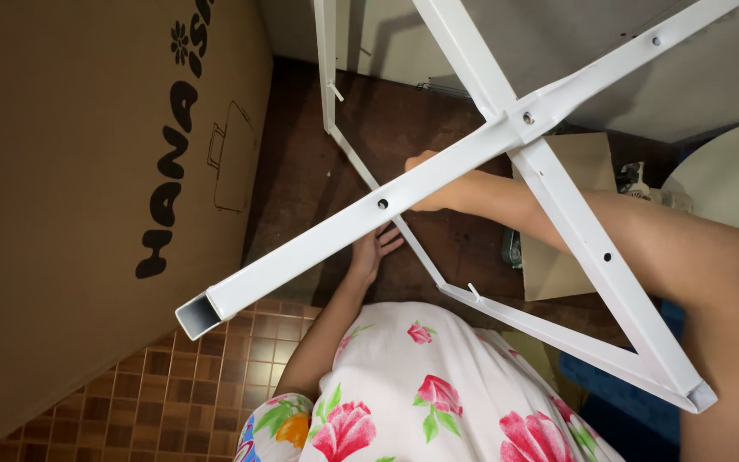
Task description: The person assembles a white metal furniture frame on the floor, using a screwdriver to drive screws at the frame joints while holding the bars aligned. They pick up screws from a cardboard sheet, tighten multiple joints, reposition the frame, and attach a bar with black end caps.
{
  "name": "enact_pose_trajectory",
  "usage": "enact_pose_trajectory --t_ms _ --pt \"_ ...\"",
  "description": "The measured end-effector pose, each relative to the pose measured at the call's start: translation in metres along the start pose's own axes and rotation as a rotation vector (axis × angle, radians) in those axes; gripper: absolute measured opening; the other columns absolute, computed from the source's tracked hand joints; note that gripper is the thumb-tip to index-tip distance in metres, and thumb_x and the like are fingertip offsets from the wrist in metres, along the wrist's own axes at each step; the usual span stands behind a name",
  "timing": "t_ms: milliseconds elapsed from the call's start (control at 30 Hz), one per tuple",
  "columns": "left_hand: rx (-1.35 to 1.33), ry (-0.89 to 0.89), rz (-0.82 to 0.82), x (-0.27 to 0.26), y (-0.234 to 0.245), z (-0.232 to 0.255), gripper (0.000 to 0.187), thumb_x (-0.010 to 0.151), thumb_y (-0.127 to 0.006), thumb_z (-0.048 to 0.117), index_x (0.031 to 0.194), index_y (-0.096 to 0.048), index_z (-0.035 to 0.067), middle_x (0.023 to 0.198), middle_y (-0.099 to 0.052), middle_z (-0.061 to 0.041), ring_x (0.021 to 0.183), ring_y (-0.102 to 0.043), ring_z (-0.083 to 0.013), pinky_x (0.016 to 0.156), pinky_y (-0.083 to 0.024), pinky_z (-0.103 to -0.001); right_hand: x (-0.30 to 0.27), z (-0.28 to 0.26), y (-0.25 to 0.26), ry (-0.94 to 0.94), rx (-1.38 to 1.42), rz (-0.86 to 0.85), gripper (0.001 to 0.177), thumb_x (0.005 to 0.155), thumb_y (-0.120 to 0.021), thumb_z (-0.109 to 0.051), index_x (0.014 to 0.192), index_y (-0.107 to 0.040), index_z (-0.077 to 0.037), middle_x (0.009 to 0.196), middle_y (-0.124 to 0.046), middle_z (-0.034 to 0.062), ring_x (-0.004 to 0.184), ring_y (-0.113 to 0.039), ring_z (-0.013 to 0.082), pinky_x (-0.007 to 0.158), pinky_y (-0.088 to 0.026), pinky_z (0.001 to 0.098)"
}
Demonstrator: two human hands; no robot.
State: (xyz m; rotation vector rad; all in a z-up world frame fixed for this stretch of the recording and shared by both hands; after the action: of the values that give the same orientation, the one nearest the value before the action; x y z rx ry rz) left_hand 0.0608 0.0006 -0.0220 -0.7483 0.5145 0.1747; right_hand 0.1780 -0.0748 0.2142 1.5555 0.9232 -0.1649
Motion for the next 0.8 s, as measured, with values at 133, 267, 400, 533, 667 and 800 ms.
enact_pose_trajectory --t_ms 133,267,400,533,667,800 --pt "0.0 -0.015 -0.068 0.002 0.0 -0.003 0.057 0.106 -0.042 0.042 0.148 -0.044 0.003 0.144 -0.056 -0.02 0.124 -0.064 -0.0343 0.096 -0.058 -0.046 -0.005 -0.017 0.01 0.067 -0.106 0.063 0.034 0.092 -0.064 -0.039 0.096 -0.071 -0.006 0.065 -0.067 0.0108 0.045 -0.059 0.0159 0.044 -0.048 0.0288" --pt "-0.007 -0.013 -0.07 0.003 0.002 -0.006 0.057 0.107 -0.04 0.043 0.148 -0.043 0.003 0.144 -0.054 -0.019 0.125 -0.063 -0.0329 0.097 -0.058 -0.045 -0.011 -0.021 0.013 0.086 -0.124 0.044 0.034 0.091 -0.065 -0.038 0.096 -0.071 -0.005 0.065 -0.067 0.0113 0.046 -0.06 0.0175 0.045 -0.05 0.03" --pt "-0.016 -0.019 -0.039 0.002 0.002 -0.005 0.058 0.105 -0.044 0.043 0.148 -0.043 0.004 0.144 -0.056 -0.02 0.123 -0.064 -0.0348 0.094 -0.058 -0.046 -0.012 -0.025 0.011 0.094 -0.134 0.044 0.035 0.09 -0.065 -0.038 0.096 -0.072 -0.005 0.066 -0.067 0.0118 0.047 -0.062 0.0191 0.046 -0.052 0.0312" --pt "-0.038 -0.015 -0.01 0.005 0.004 -0.006 0.063 0.102 -0.048 0.045 0.149 -0.041 0.003 0.146 -0.054 -0.021 0.121 -0.065 -0.0359 0.093 -0.059 -0.047 -0.01 -0.028 0.007 0.082 -0.091 0.055 0.035 0.09 -0.066 -0.038 0.096 -0.072 -0.004 0.066 -0.066 0.0123 0.048 -0.063 0.0207 0.047 -0.054 0.0324" --pt "-0.074 -0.076 -0.078 0.006 0.004 -0.007 0.067 0.105 -0.051 0.046 0.149 -0.044 -0.004 0.148 -0.054 -0.024 0.122 -0.065 -0.0364 0.097 -0.059 -0.047 -0.01 -0.019 0.004 0.031 0.054 0.02 0.035 0.089 -0.067 -0.037 0.096 -0.073 -0.003 0.067 -0.066 0.0128 0.049 -0.065 0.0223 0.047 -0.056 0.0336" --pt "-0.079 -0.063 -0.014 0.01 0.006 -0.014 0.065 0.103 -0.051 0.046 0.146 -0.045 -0.003 0.145 -0.056 -0.024 0.119 -0.066 -0.0368 0.096 -0.059 -0.048 -0.011 0.002 0.003 -0.198 0.38 -0.124 0.035 0.088 -0.067 -0.037 0.096 -0.073 -0.003 0.067 -0.066 0.0133 0.05 -0.066 0.0239 0.048 -0.059 0.0348"
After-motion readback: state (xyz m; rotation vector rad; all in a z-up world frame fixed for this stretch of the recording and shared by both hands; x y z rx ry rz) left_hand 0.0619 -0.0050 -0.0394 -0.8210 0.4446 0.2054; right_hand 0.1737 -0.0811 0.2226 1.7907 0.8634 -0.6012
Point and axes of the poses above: each hand's wrist, its own x-axis towards the middle knuckle, its own y-axis out of the back of the hand, z = x × y, the point moved 7 cm from there along x, towards the middle knuckle
